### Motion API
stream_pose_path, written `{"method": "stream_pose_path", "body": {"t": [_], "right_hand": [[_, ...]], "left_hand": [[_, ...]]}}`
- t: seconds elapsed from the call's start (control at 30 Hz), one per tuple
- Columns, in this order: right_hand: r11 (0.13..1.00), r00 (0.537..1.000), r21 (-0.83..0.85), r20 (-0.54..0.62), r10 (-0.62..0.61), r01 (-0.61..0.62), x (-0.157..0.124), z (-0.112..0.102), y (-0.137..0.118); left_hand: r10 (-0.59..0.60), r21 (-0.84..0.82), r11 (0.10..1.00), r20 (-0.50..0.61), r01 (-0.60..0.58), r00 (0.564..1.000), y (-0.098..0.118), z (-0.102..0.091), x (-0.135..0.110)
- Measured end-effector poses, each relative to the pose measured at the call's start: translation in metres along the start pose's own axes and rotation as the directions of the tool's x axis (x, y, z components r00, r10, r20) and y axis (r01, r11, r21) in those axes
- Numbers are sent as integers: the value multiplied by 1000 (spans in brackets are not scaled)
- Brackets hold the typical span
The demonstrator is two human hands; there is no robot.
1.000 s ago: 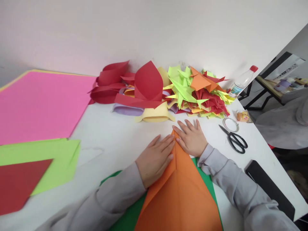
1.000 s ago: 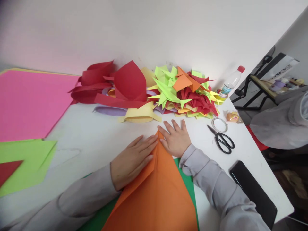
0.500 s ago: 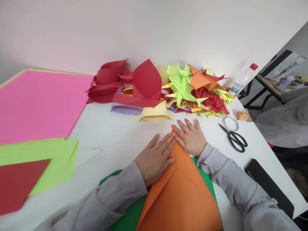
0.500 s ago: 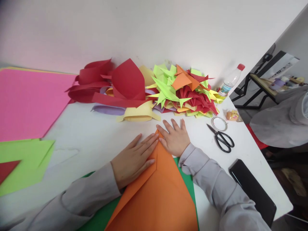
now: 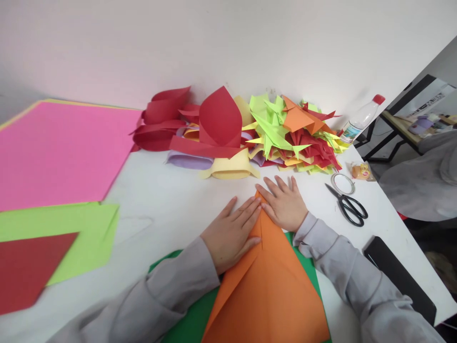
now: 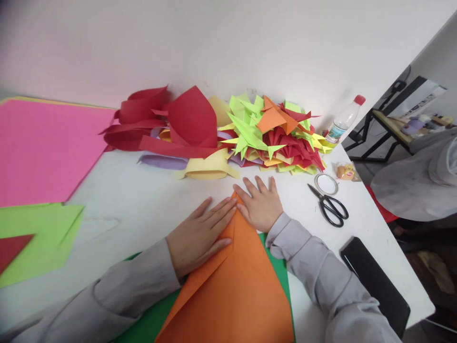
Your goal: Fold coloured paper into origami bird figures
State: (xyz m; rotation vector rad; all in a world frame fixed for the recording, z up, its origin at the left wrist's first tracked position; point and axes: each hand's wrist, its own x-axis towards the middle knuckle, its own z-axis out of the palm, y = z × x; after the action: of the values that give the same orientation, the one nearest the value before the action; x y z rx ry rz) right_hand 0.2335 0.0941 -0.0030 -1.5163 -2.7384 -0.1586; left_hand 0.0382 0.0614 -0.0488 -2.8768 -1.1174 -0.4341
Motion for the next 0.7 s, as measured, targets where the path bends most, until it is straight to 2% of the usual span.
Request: {"method": "stream_pose_path", "body": {"t": [0.4,0.7], "right_hand": [[1000,1000,15,-20,-1,2,0,2,1],[998,999,62,-20,26,-24,1,4,3]], "left_hand": [[41,17,999,-33,-41,999,-1,-2,0],[16,5,1000,7,-17,1000,2,-7,0]]}}
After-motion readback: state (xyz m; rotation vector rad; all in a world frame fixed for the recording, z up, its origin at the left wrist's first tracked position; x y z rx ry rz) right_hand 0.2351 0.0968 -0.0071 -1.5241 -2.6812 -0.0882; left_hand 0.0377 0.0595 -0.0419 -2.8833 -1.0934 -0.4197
